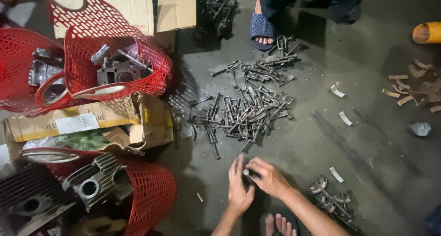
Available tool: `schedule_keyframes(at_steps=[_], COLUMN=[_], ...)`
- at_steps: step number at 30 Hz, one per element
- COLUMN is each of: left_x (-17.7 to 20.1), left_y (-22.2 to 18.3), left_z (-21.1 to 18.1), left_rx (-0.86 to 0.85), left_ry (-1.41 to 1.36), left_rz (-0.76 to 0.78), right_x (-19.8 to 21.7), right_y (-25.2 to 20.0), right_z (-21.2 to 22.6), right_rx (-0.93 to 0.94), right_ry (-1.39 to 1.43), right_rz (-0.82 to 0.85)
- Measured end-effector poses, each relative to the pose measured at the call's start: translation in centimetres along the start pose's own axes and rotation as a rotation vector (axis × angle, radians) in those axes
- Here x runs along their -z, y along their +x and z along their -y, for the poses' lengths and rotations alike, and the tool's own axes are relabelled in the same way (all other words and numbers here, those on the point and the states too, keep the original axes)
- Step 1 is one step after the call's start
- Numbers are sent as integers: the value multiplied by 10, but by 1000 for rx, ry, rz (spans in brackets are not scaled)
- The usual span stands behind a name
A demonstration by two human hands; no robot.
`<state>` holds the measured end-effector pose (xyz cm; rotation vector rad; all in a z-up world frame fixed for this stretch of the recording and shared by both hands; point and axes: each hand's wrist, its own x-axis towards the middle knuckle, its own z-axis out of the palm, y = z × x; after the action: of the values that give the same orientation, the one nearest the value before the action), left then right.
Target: Inspecting and sorting motorcycle engine components such as connecting rods and pistons on a workshop floor.
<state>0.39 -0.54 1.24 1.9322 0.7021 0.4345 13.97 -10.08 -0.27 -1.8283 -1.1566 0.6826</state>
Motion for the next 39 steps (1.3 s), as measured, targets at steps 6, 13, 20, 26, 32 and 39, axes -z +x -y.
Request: schedule_keyframes(at_steps=[6, 13, 20, 26, 32, 39], left_x=[-62, -77, -64, 38, 141, 224], left_y=[-6, 1, -7, -2, -9, -56], left_z=[58, 27, 16, -51, -161, -246], left_rx=[425, 628, 459, -104, -223, -208], left_ry=[54, -209, -191, 151, 467, 424], left_rz=[-220, -405, -242, 15, 242, 85], right_x=[-3, -6, 15, 42, 50, 74], right_y=[-8, -37, -63, -56, -23, -11], right_z=[-6, 1, 36, 82, 161, 256], right_rx=[59, 7, -131, -586, -317, -345], right_ry=[1, -67, -92, 170, 94, 353], right_rz=[-94, -355, -546, -227, -72, 130])
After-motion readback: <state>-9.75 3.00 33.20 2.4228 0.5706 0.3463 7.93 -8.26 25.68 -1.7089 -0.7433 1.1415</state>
